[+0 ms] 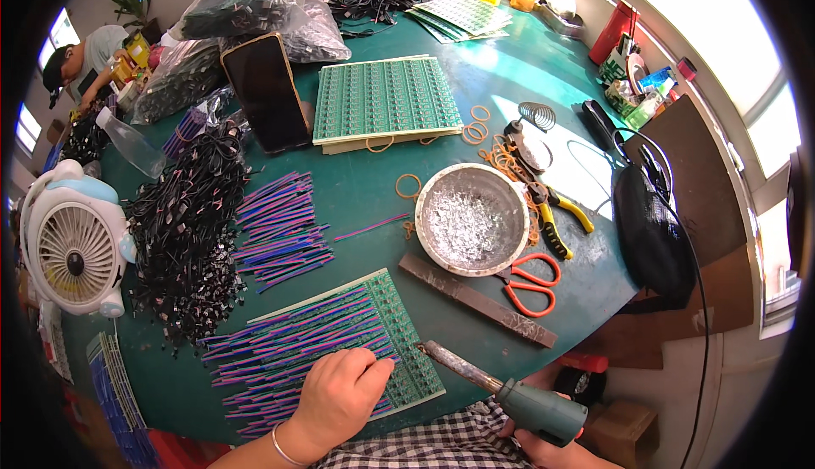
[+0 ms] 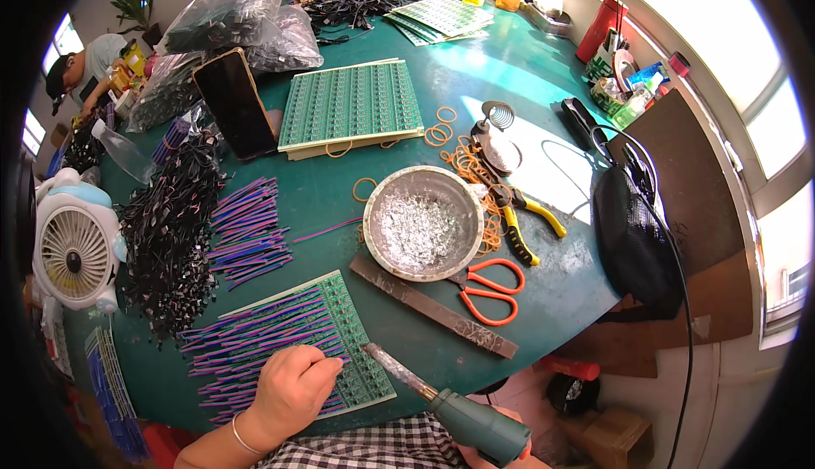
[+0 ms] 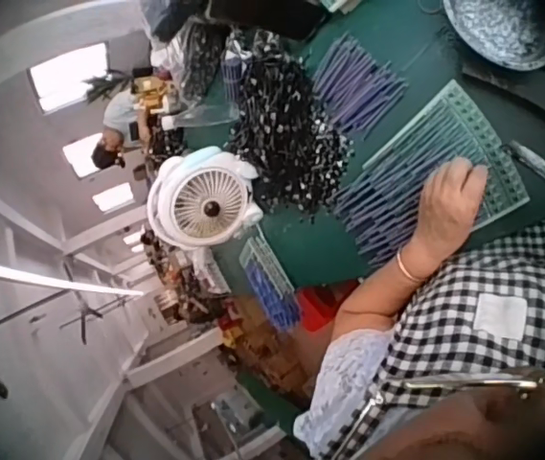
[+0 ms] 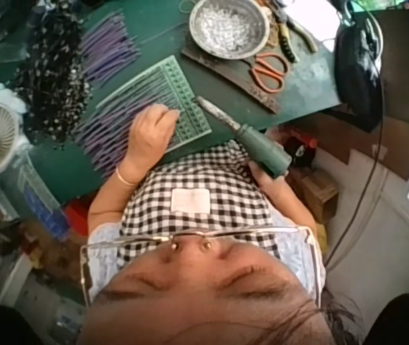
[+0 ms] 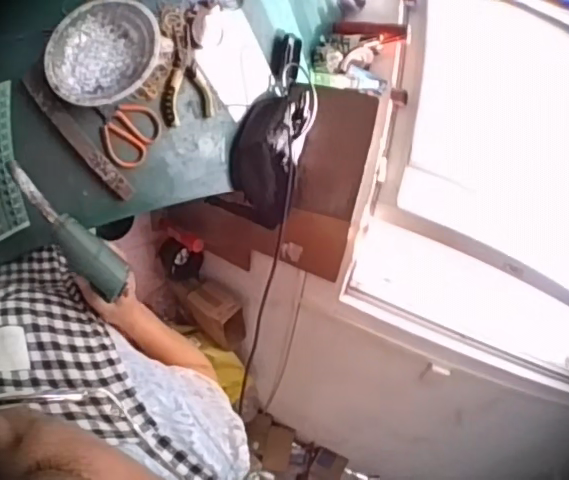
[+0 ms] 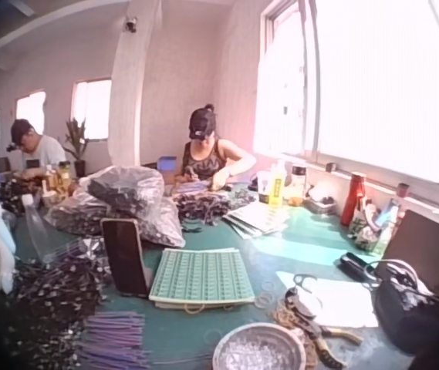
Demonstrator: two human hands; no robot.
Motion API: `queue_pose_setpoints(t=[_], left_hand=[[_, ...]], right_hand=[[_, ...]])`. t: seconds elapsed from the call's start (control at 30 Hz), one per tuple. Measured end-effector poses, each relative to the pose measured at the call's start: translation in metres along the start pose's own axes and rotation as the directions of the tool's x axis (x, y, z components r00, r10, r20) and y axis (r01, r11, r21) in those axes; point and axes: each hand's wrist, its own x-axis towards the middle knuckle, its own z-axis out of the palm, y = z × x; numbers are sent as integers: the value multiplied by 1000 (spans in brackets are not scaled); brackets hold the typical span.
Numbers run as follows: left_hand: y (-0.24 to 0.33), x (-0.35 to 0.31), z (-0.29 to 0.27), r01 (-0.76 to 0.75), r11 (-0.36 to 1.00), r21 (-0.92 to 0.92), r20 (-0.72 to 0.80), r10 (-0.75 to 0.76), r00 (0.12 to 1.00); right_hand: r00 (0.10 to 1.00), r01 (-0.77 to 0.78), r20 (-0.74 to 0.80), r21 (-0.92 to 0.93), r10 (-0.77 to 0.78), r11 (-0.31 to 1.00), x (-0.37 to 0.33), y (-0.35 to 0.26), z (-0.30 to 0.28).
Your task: The person inserts wire bundles into circuit boards and fuses metal soldering rings onto the components using a soldering iron.
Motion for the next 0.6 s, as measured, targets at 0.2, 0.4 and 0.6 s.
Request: queue_pose_setpoints(t=[0.2,0.4,0.6], left_hand=[[3,3,-13,6,999,51,101,-11,995],[-4,16,-44,155,966,-206,140,-128,982],[6,13,-35,275,892,-358,180,-223,958]], right_hand=[[995,35,-97,261,-10,965,4,-9,4],[975,136,-220,691,28,710,29,-24,-2],[986,17,-118,764,114,645,15,-26,-10]])
